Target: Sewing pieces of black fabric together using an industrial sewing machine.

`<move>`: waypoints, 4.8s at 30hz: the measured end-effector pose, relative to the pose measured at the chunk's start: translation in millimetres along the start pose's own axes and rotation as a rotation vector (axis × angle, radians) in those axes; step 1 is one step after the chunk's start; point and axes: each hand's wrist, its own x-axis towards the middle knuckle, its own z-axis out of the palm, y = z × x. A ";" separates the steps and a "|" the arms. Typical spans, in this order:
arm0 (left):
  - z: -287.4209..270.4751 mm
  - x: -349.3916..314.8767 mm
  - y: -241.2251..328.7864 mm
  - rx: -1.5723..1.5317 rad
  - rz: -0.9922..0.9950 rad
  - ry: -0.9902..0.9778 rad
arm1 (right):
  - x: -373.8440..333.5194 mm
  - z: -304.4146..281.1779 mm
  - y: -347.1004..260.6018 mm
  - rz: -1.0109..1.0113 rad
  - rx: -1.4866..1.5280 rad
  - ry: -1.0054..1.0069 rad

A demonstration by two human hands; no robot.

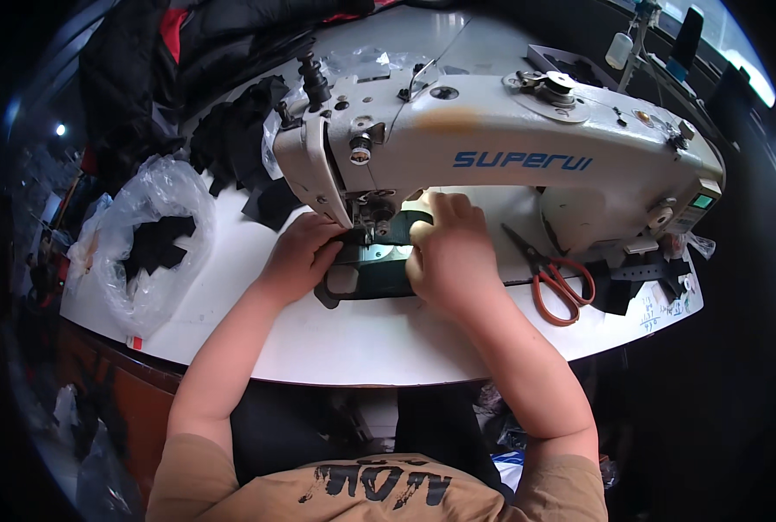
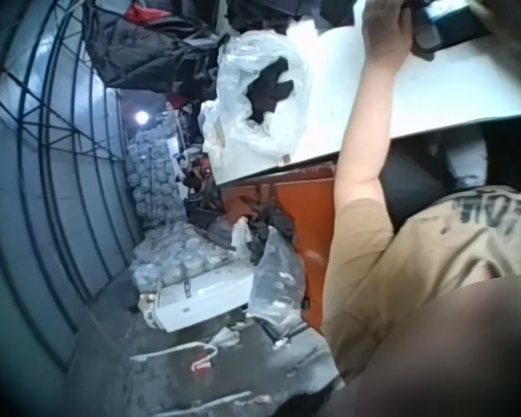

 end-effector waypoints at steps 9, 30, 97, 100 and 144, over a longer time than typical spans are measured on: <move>6.8 25.5 -5.6 0.049 -0.138 -0.056 | -6.4 21.7 23.7 0.197 0.091 -0.060; -150.3 147.5 -80.3 0.744 -0.292 0.519 | -1.7 35.3 39.1 0.217 -0.222 0.138; -264.4 -397.3 -47.6 0.990 -1.521 0.083 | -21.4 37.7 10.2 -0.078 -0.078 0.057; -320.1 -434.9 -51.6 0.824 -1.561 0.574 | -20.3 35.5 -0.3 -0.096 -0.026 0.055; -17.7 -8.3 -23.8 -0.431 -0.256 0.398 | -13.8 30.8 -23.5 -0.639 0.191 -0.055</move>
